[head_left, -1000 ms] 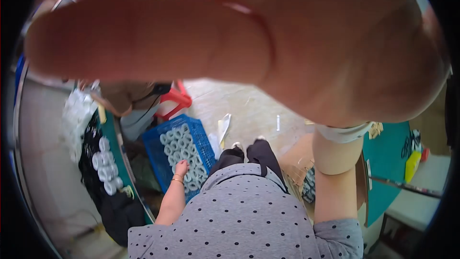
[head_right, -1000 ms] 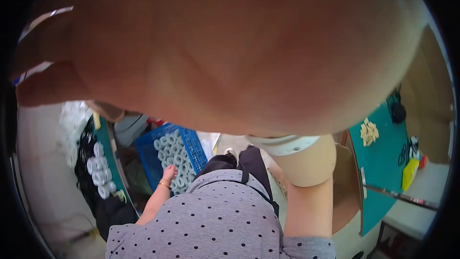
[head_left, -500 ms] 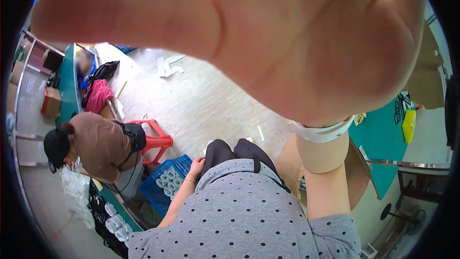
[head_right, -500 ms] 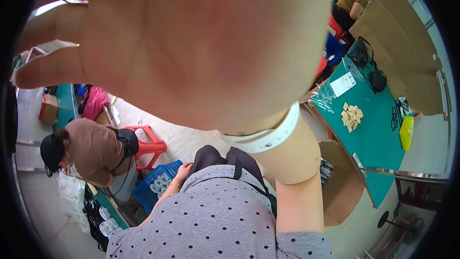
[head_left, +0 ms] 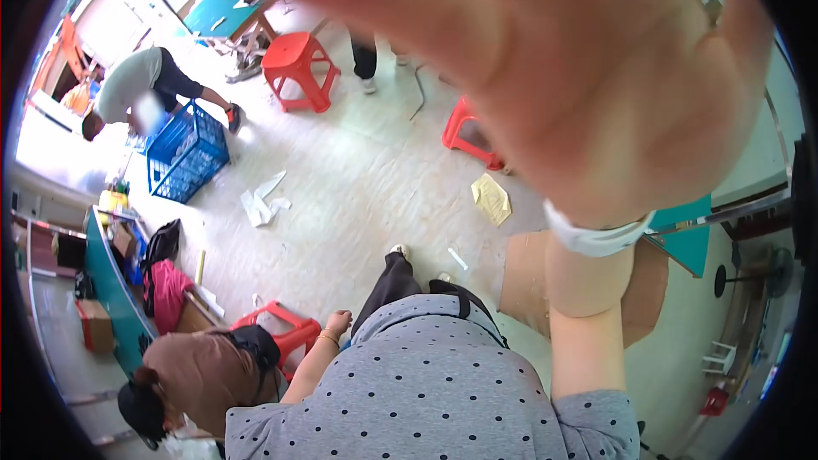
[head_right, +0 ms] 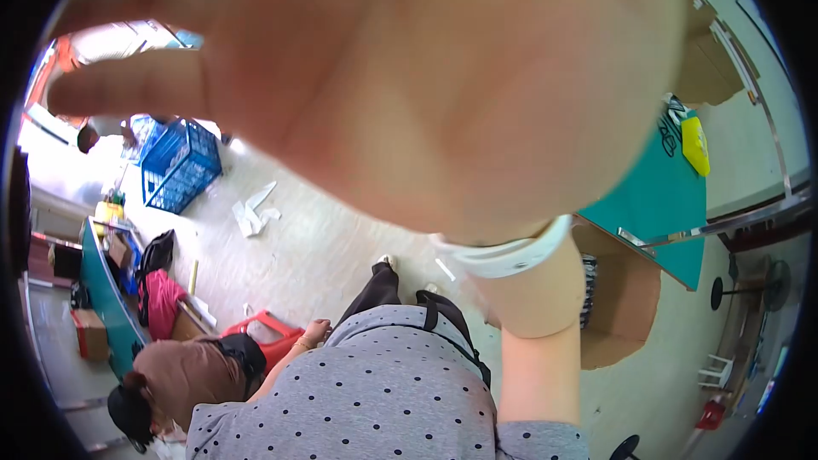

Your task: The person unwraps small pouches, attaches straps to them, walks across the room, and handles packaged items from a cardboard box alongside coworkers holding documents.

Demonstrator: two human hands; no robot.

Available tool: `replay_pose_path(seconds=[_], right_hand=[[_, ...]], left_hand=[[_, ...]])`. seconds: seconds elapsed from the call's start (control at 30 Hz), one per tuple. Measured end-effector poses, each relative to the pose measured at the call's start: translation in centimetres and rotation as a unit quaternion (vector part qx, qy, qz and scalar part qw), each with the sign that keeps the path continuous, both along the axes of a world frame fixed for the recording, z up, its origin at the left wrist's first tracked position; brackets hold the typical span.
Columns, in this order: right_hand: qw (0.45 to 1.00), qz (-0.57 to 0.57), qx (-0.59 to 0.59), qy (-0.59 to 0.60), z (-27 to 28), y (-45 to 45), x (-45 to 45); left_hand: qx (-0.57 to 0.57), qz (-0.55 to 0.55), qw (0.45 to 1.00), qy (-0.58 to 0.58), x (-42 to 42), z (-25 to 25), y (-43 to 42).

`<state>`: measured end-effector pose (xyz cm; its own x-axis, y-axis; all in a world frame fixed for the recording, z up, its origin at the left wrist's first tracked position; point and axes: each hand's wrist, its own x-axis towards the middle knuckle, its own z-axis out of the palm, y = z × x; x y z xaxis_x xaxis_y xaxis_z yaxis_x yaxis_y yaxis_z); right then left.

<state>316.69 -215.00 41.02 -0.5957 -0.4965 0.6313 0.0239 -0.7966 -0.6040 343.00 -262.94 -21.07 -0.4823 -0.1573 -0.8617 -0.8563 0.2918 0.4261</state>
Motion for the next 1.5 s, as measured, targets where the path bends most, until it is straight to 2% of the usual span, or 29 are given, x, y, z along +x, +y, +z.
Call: replay_pose_path(seconds=[0.03, 0.07, 0.1, 0.17, 0.27, 0.3, 0.4, 0.43, 0.5, 0.53, 0.57, 0.6, 0.63, 0.7, 0.77, 0.8, 0.87, 0.9, 0.93, 0.97, 1.0, 1.03, 1.2, 1.3, 1.4, 1.5], right_hand=[[1.000, -0.009, 0.000, 0.005, 0.8, -0.9, -2.6], [1.000, -0.018, 0.000, 0.009, 1.0, -2.3, -2.4], [1.000, -0.024, 0.000, 0.010, 1.5, 2.1, -3.7], [0.999, -0.034, 0.000, 0.017, 2.1, 3.5, -3.6], [0.999, -0.043, 0.004, 0.025, 2.2, -2.6, -3.4], [0.998, -0.048, 0.002, 0.029, 1.7, 3.2, -1.3], [0.998, -0.057, 0.005, 0.025, 1.6, 6.6, -0.8], [0.998, -0.061, 0.006, 0.025, 2.2, -2.6, -3.9], [0.996, -0.079, 0.006, 0.033, 2.6, -2.4, -3.5], [0.995, -0.088, 0.008, 0.038, 2.5, 6.8, -0.1], [0.994, -0.101, 0.008, 0.043, 2.8, 2.8, -0.9], [0.992, -0.114, 0.008, 0.048, 3.0, 4.5, -0.1], [0.990, -0.128, 0.008, 0.052, 5.1, 1.8, -6.1], [0.987, -0.151, 0.009, 0.054, 4.1, -0.5, -1.8], [0.985, -0.165, 0.011, 0.053, 5.5, -1.6, -4.3], [0.984, -0.172, 0.012, 0.052, 6.4, -7.3, -9.0], [0.982, -0.184, 0.014, 0.050, 6.7, -6.5, -8.7], [0.981, -0.187, 0.015, 0.048, 6.9, -5.0, -8.7], [0.981, -0.189, 0.017, 0.045, 5.4, -2.1, -2.9], [0.981, -0.190, 0.018, 0.043, 6.8, -6.1, -9.1], [0.980, -0.193, 0.017, 0.044, 6.9, -3.8, -9.0], [0.980, -0.195, 0.018, 0.041, 4.5, -2.1, -1.3], [0.978, -0.205, 0.014, 0.030, 3.2, 0.8, 1.1], [0.978, -0.208, 0.012, 0.026, 3.5, 4.2, 2.0], [0.976, -0.218, 0.009, 0.023, 3.1, 3.3, 2.3], [0.974, -0.227, 0.008, 0.017, 3.3, 4.8, 2.1]], left_hand=[[0.014, 0.035, 0.999, -0.002, -1.9, 0.2, -0.5], [-0.007, -0.018, 1.000, 0.022, -4.3, 2.3, -0.3], [-0.007, -0.024, 0.999, 0.024, -5.8, 2.9, -0.3], [-0.004, -0.047, 0.997, 0.062, -9.3, 3.8, -0.6], [0.000, -0.044, 0.996, 0.079, -14.1, 4.7, -0.7], [0.005, -0.040, 0.995, 0.091, -15.7, 4.9, -0.6], [0.017, -0.043, 0.993, 0.108, -17.6, 4.9, -0.6], [0.022, -0.042, 0.992, 0.115, -18.2, 4.7, -0.8], [0.018, -0.059, 0.992, 0.111, -17.9, 3.4, -1.4], [0.009, -0.067, 0.993, 0.099, -17.4, 3.1, -1.7], [0.014, -0.074, 0.994, 0.080, -17.0, 2.4, -2.2], [0.017, -0.083, 0.995, 0.061, -16.5, 1.8, -2.9], [0.023, -0.094, 0.995, 0.039, -15.7, 0.5, -3.9], [-0.002, -0.133, 0.991, 0.011, -15.4, 1.0, -4.2], [-0.028, -0.164, 0.986, 0.007, -14.5, 5.2, -3.2], [-0.026, -0.167, 0.986, 0.002, -14.7, 6.8, -3.0], [-0.023, -0.174, 0.984, -0.004, -15.2, 7.4, -2.7], [-0.013, -0.141, 0.990, -0.013, -15.3, 6.6, -2.9], [-0.004, -0.106, 0.994, -0.022, -15.2, 5.6, -3.1], [-0.003, -0.107, 0.994, -0.024, -15.4, 4.3, -3.5], [0.016, -0.086, 0.996, -0.017, -15.9, 2.7, -4.0], [0.034, -0.063, 0.997, -0.014, -15.8, 1.6, -4.6], [0.057, -0.041, 0.998, 0.004, -18.8, 2.8, -3.5], [0.064, -0.062, 0.996, 0.012, -18.9, 3.4, -2.1], [0.066, -0.077, 0.995, -0.006, -18.7, 3.0, -2.2], [0.060, -0.048, 0.997, -0.010, -17.5, 2.6, -2.4]])
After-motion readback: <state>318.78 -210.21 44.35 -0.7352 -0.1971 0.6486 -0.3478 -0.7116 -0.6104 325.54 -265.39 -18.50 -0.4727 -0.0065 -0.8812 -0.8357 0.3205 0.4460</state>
